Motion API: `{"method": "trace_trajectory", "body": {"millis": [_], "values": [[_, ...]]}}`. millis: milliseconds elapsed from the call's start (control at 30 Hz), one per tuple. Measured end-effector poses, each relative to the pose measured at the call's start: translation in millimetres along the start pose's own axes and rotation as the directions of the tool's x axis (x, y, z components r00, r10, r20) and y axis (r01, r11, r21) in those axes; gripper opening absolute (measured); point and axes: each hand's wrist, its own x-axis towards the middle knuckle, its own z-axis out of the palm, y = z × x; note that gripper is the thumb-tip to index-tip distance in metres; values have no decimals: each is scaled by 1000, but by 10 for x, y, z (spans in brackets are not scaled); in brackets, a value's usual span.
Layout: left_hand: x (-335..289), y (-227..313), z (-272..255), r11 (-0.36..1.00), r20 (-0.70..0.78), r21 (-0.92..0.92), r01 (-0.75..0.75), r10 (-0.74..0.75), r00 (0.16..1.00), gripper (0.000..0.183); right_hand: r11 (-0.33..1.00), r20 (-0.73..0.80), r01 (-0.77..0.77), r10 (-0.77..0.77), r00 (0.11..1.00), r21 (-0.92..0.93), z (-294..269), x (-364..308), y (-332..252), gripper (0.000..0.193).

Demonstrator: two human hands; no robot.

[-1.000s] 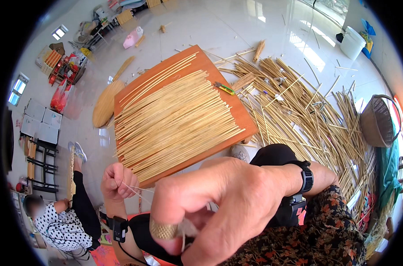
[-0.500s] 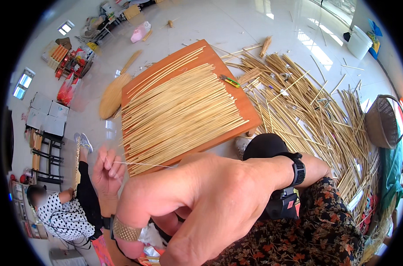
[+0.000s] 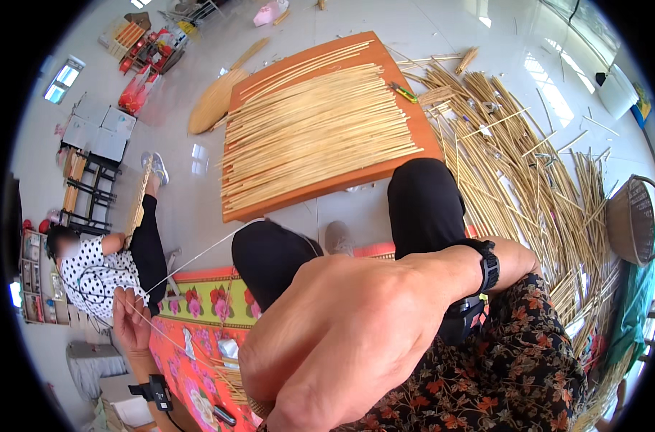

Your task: The person weaves thin wooden sticks into a flat mat using a white string. They tie the string to secure the sticks, pull it tight, and occasionally adjust the sticks. The person also handles a spool of thread and adjusts their camera mount.

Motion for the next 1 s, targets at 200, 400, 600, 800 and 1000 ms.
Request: {"method": "trace_trajectory", "body": {"millis": [200,400,600,800,1000], "values": [[-481,-314,-73,933,-70,286,217,-206,976,26,623,-201,761,-781,592,-181,223,85,245,11],[-652,-182,-538,941,-74,219,258,-247,966,25,353,-493,893,-850,183,-278,476,192,440,6],[-734,115,-1081,978,-476,207,19,83,875,20,643,-895,764,-369,250,-52,523,175,846,5],[-163,-613,-190,445,-230,895,13,437,870,13,878,-983,453,94,160,158,431,337,1214,8],[293,-1587,1840,902,111,414,-121,81,990,3,892,-975,395,184,128,220,415,444,1347,10]]}}
